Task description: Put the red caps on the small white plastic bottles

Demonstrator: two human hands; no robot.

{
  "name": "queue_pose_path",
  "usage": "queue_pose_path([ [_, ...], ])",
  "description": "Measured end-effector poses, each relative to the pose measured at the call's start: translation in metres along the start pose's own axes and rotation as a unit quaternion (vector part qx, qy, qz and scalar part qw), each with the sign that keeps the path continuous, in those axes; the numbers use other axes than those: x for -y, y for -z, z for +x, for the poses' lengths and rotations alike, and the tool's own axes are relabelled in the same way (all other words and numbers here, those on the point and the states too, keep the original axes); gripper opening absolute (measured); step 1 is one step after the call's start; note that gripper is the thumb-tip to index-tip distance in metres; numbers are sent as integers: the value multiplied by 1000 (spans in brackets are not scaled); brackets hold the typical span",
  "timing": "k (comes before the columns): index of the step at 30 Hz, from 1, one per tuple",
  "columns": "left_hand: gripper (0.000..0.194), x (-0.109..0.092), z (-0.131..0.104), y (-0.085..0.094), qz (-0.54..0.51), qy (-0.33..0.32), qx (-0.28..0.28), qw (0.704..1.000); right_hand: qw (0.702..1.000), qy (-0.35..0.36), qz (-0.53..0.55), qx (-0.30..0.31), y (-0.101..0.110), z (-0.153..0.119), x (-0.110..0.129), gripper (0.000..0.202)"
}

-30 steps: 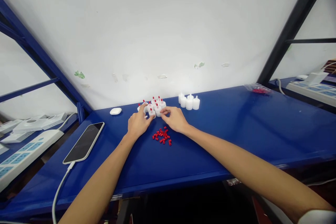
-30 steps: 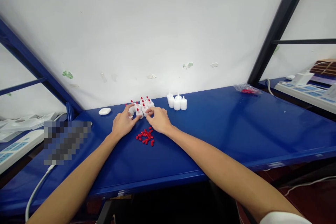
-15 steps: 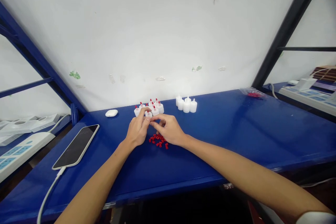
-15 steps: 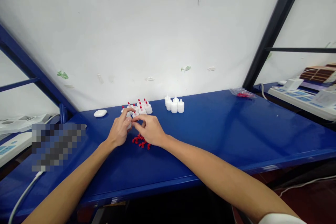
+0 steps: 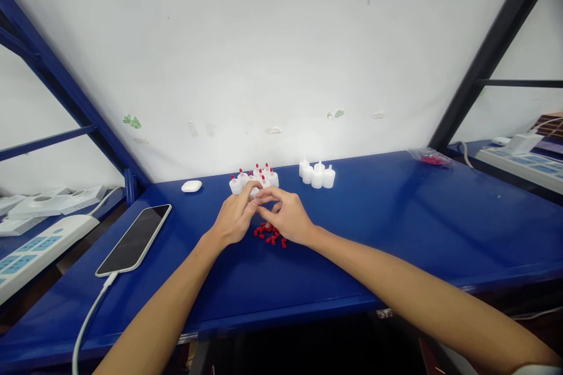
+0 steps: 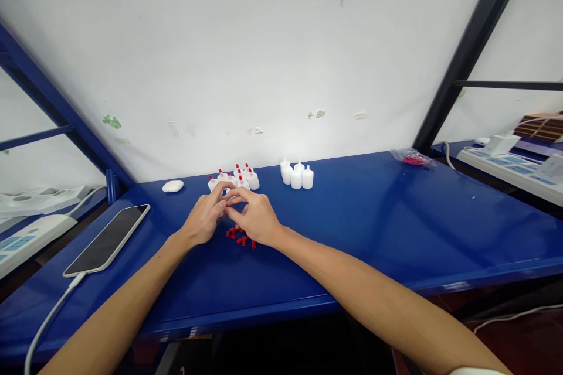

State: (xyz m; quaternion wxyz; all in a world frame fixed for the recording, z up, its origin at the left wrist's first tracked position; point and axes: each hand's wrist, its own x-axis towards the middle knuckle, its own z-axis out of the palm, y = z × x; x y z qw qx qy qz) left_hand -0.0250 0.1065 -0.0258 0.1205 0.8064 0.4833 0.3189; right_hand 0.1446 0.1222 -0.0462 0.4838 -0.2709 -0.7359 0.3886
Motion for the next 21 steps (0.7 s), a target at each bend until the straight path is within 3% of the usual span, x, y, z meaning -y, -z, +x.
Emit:
queue_pose_path([
  [4,32,5,1,0,-31,-1,-8,999,996,54,-72,-11,0,1,-2,24],
  [8,34,11,2,-2,-90,23,-58,994,984,116,-134,-32,1,2,-1,10],
  [12,35,10,4,-4,-142,52,-102,983,971,120,-208,-5,3,1,3,4],
  [17,37,9,4,-10,-185,77,-100,975,970,151,-159,105,4,-1,3,32],
  [21,50,11,6,-15,-193,54,-80,976,958,176,-190,126,2,0,0,46],
])
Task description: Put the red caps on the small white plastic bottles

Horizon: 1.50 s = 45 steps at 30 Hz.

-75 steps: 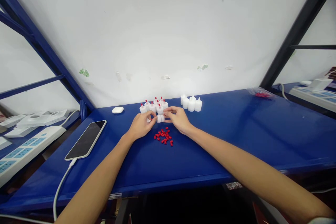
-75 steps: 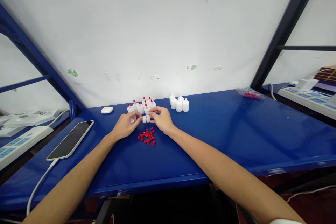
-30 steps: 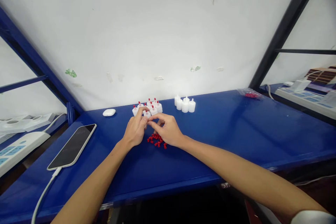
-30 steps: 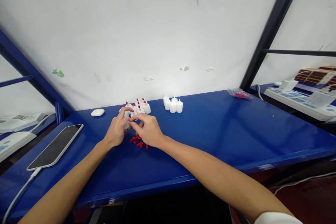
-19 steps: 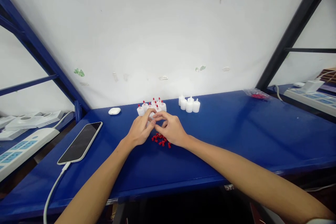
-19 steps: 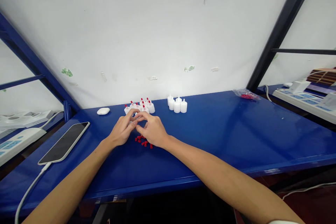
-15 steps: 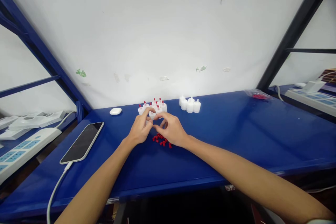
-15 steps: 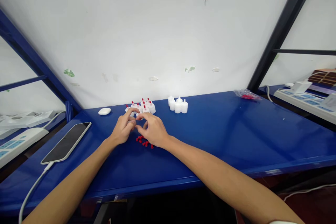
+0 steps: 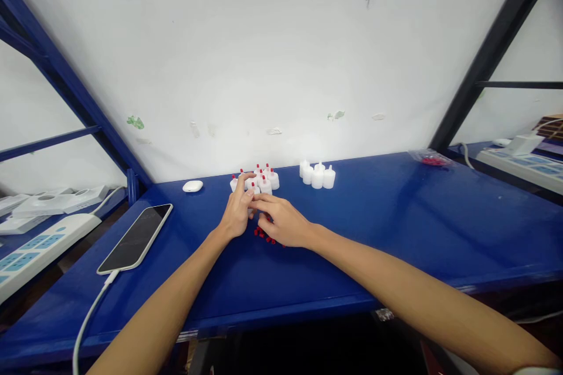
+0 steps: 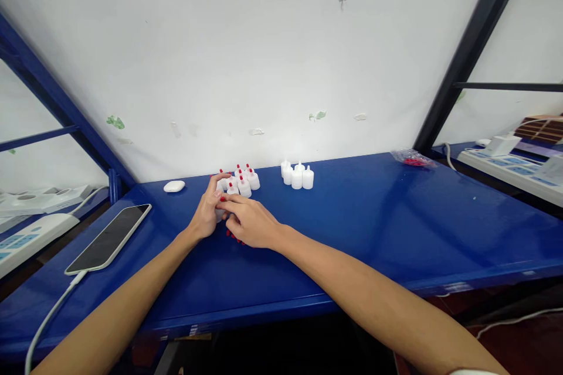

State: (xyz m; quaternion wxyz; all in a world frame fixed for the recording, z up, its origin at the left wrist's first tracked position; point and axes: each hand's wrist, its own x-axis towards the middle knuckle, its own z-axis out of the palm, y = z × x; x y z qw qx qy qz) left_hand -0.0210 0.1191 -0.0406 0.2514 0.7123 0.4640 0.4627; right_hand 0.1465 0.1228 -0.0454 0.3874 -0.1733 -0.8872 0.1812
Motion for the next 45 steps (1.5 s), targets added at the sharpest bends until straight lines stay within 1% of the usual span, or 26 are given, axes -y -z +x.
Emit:
queue_pose_path([
  [2,52,2,2,0,6,11,-13,1000,1000,-9,-22,-5,2,6,-3,50],
  [3,52,3,4,2,15,25,-32,999,999,-19,-37,-13,5,11,-4,50],
  [6,50,9,8,9,63,73,-122,988,991,-72,-103,-35,16,31,-12,47],
  [8,46,13,9,16,86,80,-172,978,982,-107,-152,-16,23,44,-17,46],
  [9,44,14,10,18,90,74,-187,975,978,-116,-172,1,25,49,-19,45],
  [12,39,13,9,22,95,52,-203,973,970,-102,-215,55,21,55,-24,42],
  [15,39,11,9,20,126,44,-184,974,960,-92,-245,96,10,53,-25,38],
  [18,40,11,9,18,139,46,-148,978,956,-103,-255,104,3,49,-26,37],
  [22,37,17,9,17,123,60,-122,983,962,-107,-239,71,2,44,-33,38],
  [27,39,22,10,16,160,68,-81,981,966,-92,-239,39,2,38,-46,38],
  [31,34,24,11,17,162,59,-49,984,965,-82,-248,26,0,32,-54,34],
  [35,31,25,12,20,143,43,-5,989,961,-96,-261,12,0,28,-58,34],
  [39,24,24,11,20,85,17,26,996,955,-111,-276,0,1,28,-60,30],
  [42,23,24,9,20,73,9,40,996,963,-102,-249,-11,0,28,-61,27],
  [45,27,25,8,19,124,24,58,990,976,-84,-200,-35,-3,28,-60,27],
])
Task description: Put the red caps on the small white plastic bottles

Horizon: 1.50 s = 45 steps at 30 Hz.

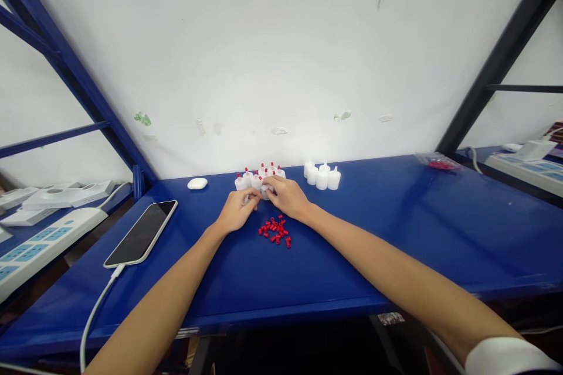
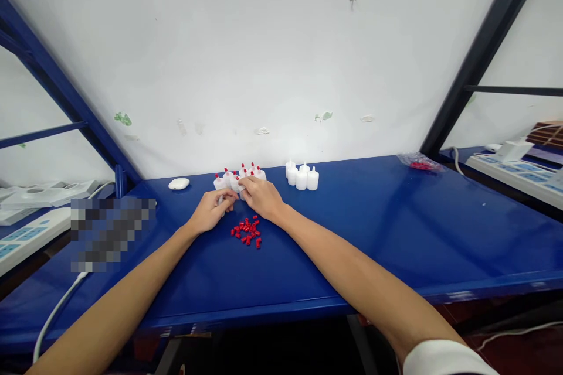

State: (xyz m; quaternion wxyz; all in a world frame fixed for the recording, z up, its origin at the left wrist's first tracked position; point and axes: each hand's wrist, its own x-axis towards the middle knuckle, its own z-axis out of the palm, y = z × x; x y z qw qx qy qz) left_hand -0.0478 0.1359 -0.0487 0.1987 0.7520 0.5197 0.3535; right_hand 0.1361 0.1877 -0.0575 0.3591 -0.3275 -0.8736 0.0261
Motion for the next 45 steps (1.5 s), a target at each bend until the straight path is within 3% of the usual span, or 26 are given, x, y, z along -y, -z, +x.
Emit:
queue_pose_path([
  [9,32,-1,2,1,81,3,-44,996,997,4,75,-35,-5,0,-2,25],
  [15,29,1,5,0,149,59,-128,979,997,-6,72,-21,-7,2,0,23],
  [21,33,1,7,2,175,82,-126,973,998,12,66,-14,-7,3,5,27],
  [29,40,-5,9,4,219,103,-65,968,997,23,69,-34,-12,3,2,25],
  [45,40,-6,9,3,219,112,-72,967,999,24,29,-23,-12,0,2,32],
])
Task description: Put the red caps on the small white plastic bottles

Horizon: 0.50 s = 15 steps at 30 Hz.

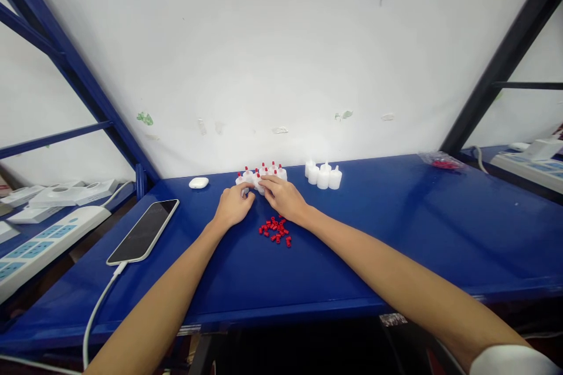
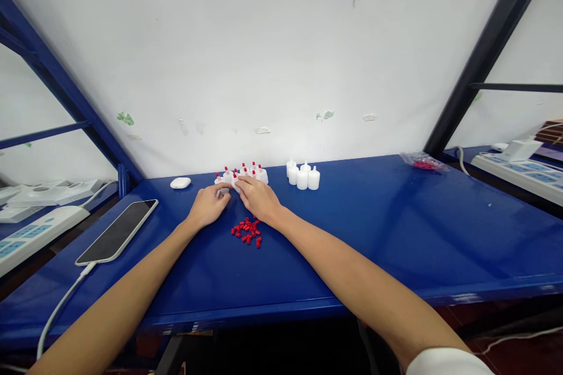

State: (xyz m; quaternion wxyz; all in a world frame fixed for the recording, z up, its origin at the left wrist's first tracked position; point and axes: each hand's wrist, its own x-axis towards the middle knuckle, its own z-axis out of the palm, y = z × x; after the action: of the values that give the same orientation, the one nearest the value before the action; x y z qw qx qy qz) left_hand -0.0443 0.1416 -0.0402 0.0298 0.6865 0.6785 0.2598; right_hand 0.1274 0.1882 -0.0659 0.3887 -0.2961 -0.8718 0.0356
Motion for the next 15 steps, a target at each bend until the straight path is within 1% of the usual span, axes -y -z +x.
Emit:
queue_pose_path([
  [3,39,2,1,0,1,1,-3,1000,1000,-11,-3,2,1,-1,1,32],
  [7,40,3,2,-2,0,-19,6,1000,1000,-19,8,3,2,-1,2,31],
  [10,40,3,2,-4,12,-28,10,999,1000,-11,16,-3,1,0,3,30],
  [15,38,3,0,-5,13,-23,3,1000,999,7,32,-18,1,-1,3,25],
])
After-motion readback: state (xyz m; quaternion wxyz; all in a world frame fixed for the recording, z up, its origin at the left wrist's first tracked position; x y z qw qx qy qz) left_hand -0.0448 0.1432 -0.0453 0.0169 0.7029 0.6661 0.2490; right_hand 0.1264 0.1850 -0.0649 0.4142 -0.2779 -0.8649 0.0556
